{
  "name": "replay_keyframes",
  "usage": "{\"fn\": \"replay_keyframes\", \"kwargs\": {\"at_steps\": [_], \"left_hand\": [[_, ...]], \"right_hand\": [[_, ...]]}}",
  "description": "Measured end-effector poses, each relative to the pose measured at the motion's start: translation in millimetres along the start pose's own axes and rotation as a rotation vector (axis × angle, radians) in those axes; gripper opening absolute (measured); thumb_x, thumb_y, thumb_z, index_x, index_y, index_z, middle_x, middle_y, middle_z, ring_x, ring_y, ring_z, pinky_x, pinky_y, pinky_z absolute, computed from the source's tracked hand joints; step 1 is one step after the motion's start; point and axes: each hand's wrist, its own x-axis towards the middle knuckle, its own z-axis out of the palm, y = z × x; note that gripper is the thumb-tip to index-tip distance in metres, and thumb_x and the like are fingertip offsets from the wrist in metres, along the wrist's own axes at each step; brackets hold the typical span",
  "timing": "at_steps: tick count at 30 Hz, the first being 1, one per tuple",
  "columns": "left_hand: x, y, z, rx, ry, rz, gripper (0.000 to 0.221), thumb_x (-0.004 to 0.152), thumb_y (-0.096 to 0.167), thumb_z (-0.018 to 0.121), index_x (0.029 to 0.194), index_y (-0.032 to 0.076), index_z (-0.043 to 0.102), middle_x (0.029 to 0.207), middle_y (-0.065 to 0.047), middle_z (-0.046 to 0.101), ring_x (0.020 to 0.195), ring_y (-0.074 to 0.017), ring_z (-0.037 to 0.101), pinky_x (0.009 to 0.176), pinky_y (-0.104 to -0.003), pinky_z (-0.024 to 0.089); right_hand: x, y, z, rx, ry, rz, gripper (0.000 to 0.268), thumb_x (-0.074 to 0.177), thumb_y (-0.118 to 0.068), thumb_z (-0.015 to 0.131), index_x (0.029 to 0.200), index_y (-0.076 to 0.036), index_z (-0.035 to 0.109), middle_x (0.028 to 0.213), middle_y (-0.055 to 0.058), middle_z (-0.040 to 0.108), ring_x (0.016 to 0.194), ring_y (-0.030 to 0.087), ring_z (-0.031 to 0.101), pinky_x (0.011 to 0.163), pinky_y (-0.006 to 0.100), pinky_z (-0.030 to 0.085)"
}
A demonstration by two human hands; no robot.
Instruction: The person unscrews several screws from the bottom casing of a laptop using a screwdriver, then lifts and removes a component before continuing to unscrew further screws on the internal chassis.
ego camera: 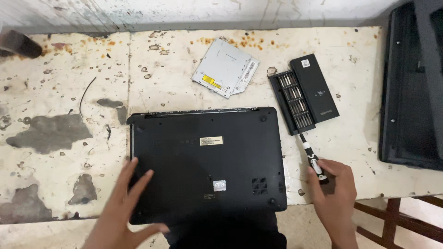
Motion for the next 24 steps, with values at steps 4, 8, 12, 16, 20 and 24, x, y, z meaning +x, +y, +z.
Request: {"fn": "replay_keyframes", "kwargs": {"at_steps": [4,8,12,16,20,24], "left_hand": [[1.3,2.3,7.0,0.113,-0.238,-0.265,0.122,0.069,0.066,0.088,0.164,0.035,0.018,0.178,-0.002,-0.011,0.163,-0.0342,-0.009,0.117,-0.066,0.022],[2.3,-0.3,4.2,0.153,-0.049,-0.075,0.106,0.073,0.056,0.085,0.161,0.027,0.034,0.178,-0.009,0.003,0.164,-0.0348,0.005,0.117,-0.056,0.029],[0.5,6.9,4.7,0.185,-0.005,-0.081,0.106,0.072,0.056,0.084,0.161,0.026,0.034,0.178,-0.009,0.007,0.164,-0.0337,0.007,0.118,-0.055,0.03],[-2.0,10.5,6.4,0.187,0.02,-0.088,0.106,0.073,0.056,0.083,0.162,0.026,0.033,0.177,-0.011,0.008,0.164,-0.0349,0.008,0.116,-0.058,0.032],[-13.0,8.3,14.6,0.148,0.173,-0.057,0.124,0.068,0.05,0.088,0.165,0.012,0.02,0.176,-0.02,0.007,0.162,-0.0401,0.012,0.124,-0.055,0.025],[-15.3,8.3,18.2,0.112,0.17,-0.129,0.123,0.071,0.053,0.085,0.166,0.012,0.017,0.175,-0.016,0.011,0.161,-0.038,0.016,0.123,-0.059,0.025]], "right_hand": [[-4.4,-1.0,1.9,-0.072,-0.013,-0.039,0.027,0.097,-0.01,0.074,0.119,0.0,0.062,0.119,0.019,0.065,0.115,0.032,0.059,0.093,0.039,0.053],[-10.5,3.5,2.9,-0.15,-0.046,-0.016,0.03,0.097,-0.015,0.074,0.121,-0.006,0.059,0.122,0.016,0.061,0.115,0.033,0.054,0.097,0.046,0.045],[-13.5,-7.8,4.2,-0.186,-0.001,-0.029,0.03,0.096,-0.017,0.076,0.121,-0.007,0.062,0.124,0.016,0.058,0.119,0.034,0.053,0.102,0.048,0.042],[-24.6,-8.3,12.0,-0.279,0.121,-0.074,0.03,0.096,-0.016,0.079,0.123,-0.004,0.069,0.128,0.019,0.055,0.126,0.035,0.047,0.107,0.047,0.042],[-38.9,-20.1,19.3,-0.313,-0.063,-0.013,0.036,0.099,-0.041,0.062,0.124,-0.016,0.069,0.113,0.007,0.063,0.111,0.025,0.053,0.098,0.045,0.035],[-42.5,-48.4,33.4,-0.255,-0.126,0.052,0.043,0.096,-0.039,0.068,0.131,-0.014,0.069,0.116,0.002,0.067,0.11,0.023,0.059,0.092,0.043,0.039]]}}
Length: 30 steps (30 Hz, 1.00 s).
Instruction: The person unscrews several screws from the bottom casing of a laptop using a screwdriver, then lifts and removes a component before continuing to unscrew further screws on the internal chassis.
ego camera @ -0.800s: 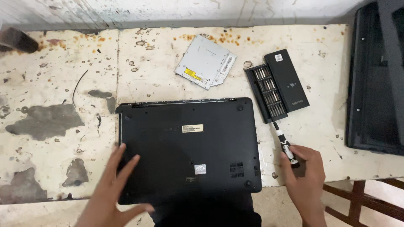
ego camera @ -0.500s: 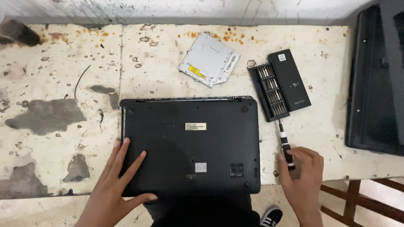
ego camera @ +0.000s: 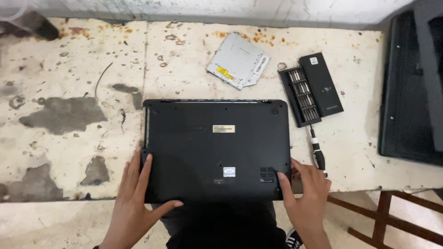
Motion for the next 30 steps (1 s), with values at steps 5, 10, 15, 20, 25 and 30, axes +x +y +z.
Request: {"fn": "replay_keyframes", "kwargs": {"at_steps": [5,10,15,20,25,30], "left_hand": [[-2.6,-2.9,4.0,0.0,0.015,-0.025,0.126,0.071,0.058,0.084,0.167,0.015,0.016,0.176,-0.014,0.01,0.16,-0.0362,0.017,0.125,-0.057,0.024],[-3.6,-1.8,0.5,0.044,0.029,-0.03,0.125,0.073,0.062,0.083,0.167,0.013,0.017,0.175,-0.018,0.012,0.16,-0.0373,0.017,0.125,-0.055,0.022],[-0.7,7.2,-13.7,-0.079,-0.025,0.038,0.111,0.087,0.053,0.077,0.167,0.016,0.01,0.175,-0.014,0.004,0.163,-0.0359,0.005,0.129,-0.059,0.015],[-3.9,5.4,-5.3,-0.063,0.059,0.003,0.08,0.103,0.039,0.062,0.167,0.017,0.019,0.175,-0.012,0.012,0.162,-0.0362,0.007,0.13,-0.06,0.014],[-10.7,8.5,-6.2,-0.08,0.128,-0.025,0.081,0.101,0.036,0.066,0.166,0.018,0.021,0.172,-0.013,0.02,0.162,-0.0378,0.012,0.128,-0.063,0.018],[-16.1,5.8,-5.2,-0.038,0.197,-0.033,0.082,0.101,0.036,0.066,0.165,0.012,0.02,0.174,-0.013,0.016,0.162,-0.035,0.014,0.132,-0.058,0.017]], "right_hand": [[-2.4,-3.3,1.1,0.077,0.044,0.031,0.042,0.099,-0.033,0.066,0.134,-0.011,0.069,0.118,0.005,0.063,0.111,0.025,0.056,0.098,0.046,0.039],[5.0,-4.3,-3.2,0.042,-0.017,-0.021,0.04,0.098,-0.029,0.069,0.131,-0.006,0.07,0.12,0.014,0.06,0.108,0.032,0.061,0.097,0.051,0.046],[0.1,-15.0,-7.6,-0.04,-0.121,0.133,0.047,0.103,-0.034,0.063,0.141,-0.007,0.064,0.107,0.01,0.065,0.09,0.028,0.066,0.079,0.045,0.054],[-0.9,-5.6,5.2,-0.061,0.004,0.021,0.046,0.105,-0.032,0.067,0.144,-0.007,0.069,0.114,0.01,0.067,0.098,0.028,0.067,0.079,0.043,0.054],[-3.5,-1.3,1.7,-0.026,-0.003,0.029,0.05,0.105,-0.031,0.067,0.151,-0.011,0.068,0.115,0.009,0.065,0.099,0.025,0.066,0.082,0.043,0.053],[-8.5,6.1,5.3,0.087,0.047,-0.02,0.043,0.099,-0.021,0.077,0.136,0.002,0.074,0.115,0.015,0.065,0.097,0.025,0.066,0.085,0.04,0.053]]}}
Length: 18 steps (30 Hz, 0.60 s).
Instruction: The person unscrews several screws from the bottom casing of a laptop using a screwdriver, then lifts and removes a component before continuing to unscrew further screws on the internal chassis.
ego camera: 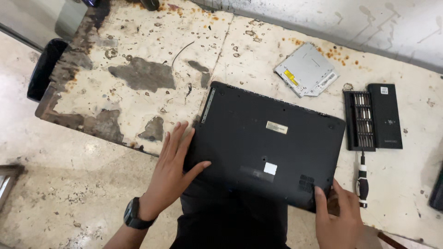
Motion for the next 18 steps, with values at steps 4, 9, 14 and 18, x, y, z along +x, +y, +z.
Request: {"fn": "replay_keyframes", "kwargs": {"at_steps": [4,9,14,18], "left_hand": [[3.5,5.1,-0.8,-0.05,0.019,-0.025,0.075,0.1,0.035,0.067,0.16,0.007,0.031,0.171,-0.011,0.023,0.161,-0.0325,0.019,0.132,-0.056,0.017],[-0.3,3.2,6.2,-0.01,0.054,-0.108,0.07,0.095,0.038,0.071,0.152,0.006,0.047,0.167,-0.011,0.031,0.158,-0.0331,0.024,0.13,-0.06,0.019],[-3.3,13.8,2.8,-0.138,0.096,-0.119,0.068,0.094,0.032,0.074,0.151,0.004,0.048,0.168,-0.008,0.031,0.159,-0.0328,0.023,0.132,-0.061,0.016],[-16.5,24.0,-2.5,-0.142,0.106,-0.131,0.06,0.092,0.031,0.076,0.139,0.0,0.057,0.17,-0.007,0.029,0.161,-0.033,0.019,0.13,-0.061,0.018]], "right_hand": [[5.5,-12.9,-2.8,-0.023,-0.006,0.039,0.038,0.102,-0.021,0.077,0.131,0.003,0.072,0.108,0.013,0.07,0.093,0.024,0.065,0.082,0.037,0.053],[2.2,-3.9,1.4,-0.152,-0.064,0.069,0.042,0.104,-0.032,0.068,0.136,-0.005,0.074,0.12,0.01,0.062,0.084,0.024,0.068,0.074,0.044,0.054],[-3.4,-11.9,0.0,-0.028,0.056,-0.026,0.033,0.105,-0.019,0.074,0.125,0.007,0.075,0.109,0.014,0.065,0.089,0.025,0.066,0.078,0.04,0.053],[-25.4,10.7,3.1,-0.139,0.08,-0.04,0.033,0.101,-0.026,0.077,0.122,-0.001,0.079,0.11,0.01,0.07,0.094,0.026,0.066,0.096,0.049,0.046]]}}
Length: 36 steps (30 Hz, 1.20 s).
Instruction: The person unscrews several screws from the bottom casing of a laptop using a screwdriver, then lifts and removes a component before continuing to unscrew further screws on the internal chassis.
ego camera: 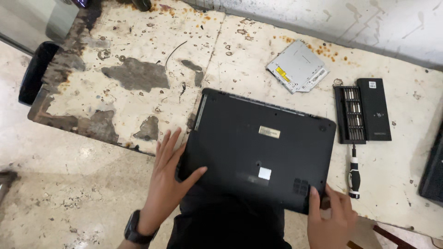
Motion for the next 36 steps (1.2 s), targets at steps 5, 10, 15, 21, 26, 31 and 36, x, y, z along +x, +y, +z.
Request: {"fn": "replay_keyframes", "kwargs": {"at_steps": [5,10,15,21,26,31,36], "left_hand": [[-9.9,0.5,3.9,0.011,-0.032,-0.12,0.072,0.09,0.035,0.076,0.151,0.007,0.051,0.174,-0.005,0.011,0.162,-0.0332,0.004,0.129,-0.064,0.016],[-25.5,2.5,11.7,-0.106,0.085,-0.187,0.074,0.09,0.026,0.078,0.155,0.018,0.045,0.175,-0.008,0.009,0.164,-0.0339,0.004,0.13,-0.066,0.012],[-73.2,-10.8,45.8,-0.737,0.589,-0.419,0.026,0.104,0.019,0.059,0.107,0.017,0.034,0.103,-0.007,0.045,0.092,-0.0195,0.048,0.082,-0.035,0.05],[-69.3,13.0,59.7,-1.191,-0.246,-0.61,0.068,0.1,0.044,0.049,0.159,0.014,0.033,0.144,-0.017,0.059,0.119,-0.0435,0.074,0.091,-0.05,0.067],[-59.9,21.0,82.9,-0.986,-0.206,-0.684,0.036,0.098,0.038,0.062,0.079,0.009,0.051,0.083,-0.012,0.048,0.08,-0.0308,0.073,0.079,-0.043,0.068],[-60.3,19.9,92.9,-0.865,-0.124,-0.735,0.058,0.097,0.032,0.065,0.048,0.01,0.043,0.054,-0.012,0.072,0.072,-0.0334,0.088,0.07,-0.039,0.07],[-61.4,37.5,86.4,-0.957,-0.026,-0.686,0.065,0.097,0.031,0.056,0.158,0.018,0.035,0.147,-0.007,0.061,0.096,-0.0397,0.08,0.088,-0.051,0.075]], "right_hand": [[-5.4,0.8,-2.6,-0.024,-0.02,0.023,0.029,0.104,-0.03,0.076,0.118,-0.005,0.074,0.096,0.005,0.067,0.074,0.02,0.062,0.091,0.045,0.046],[-1.7,-6.7,-7.5,0.054,-0.101,0.131,0.027,0.107,-0.029,0.071,0.119,-0.005,0.066,0.09,0.004,0.063,0.073,0.023,0.059,0.104,0.054,0.042],[-11.9,5.4,-16.6,0.158,0.052,0.025,0.025,0.108,-0.011,0.074,0.121,0.009,0.065,0.098,0.02,0.068,0.089,0.032,0.064,0.089,0.044,0.05],[-97.5,7.8,7.9,0.721,-0.217,0.339,0.047,0.106,-0.03,0.047,0.062,-0.014,0.037,0.058,0.0,0.035,0.056,0.01,0.035,0.055,0.031,0.027],[-59.9,-42.0,1.4,1.397,-0.561,0.727,0.054,0.103,-0.047,0.047,0.118,0.002,0.064,0.101,0.017,0.063,0.09,0.027,0.063,0.08,0.041,0.05],[-39.9,-61.2,1.2,1.35,-0.441,0.832,0.063,0.108,-0.044,0.045,0.086,0.006,0.075,0.088,0.026,0.08,0.081,0.028,0.073,0.078,0.037,0.055],[-52.8,-62.7,4.0,1.438,-0.32,0.748,0.053,0.108,-0.037,0.052,0.076,0.0,0.072,0.08,0.021,0.076,0.08,0.026,0.073,0.088,0.037,0.056]]}}
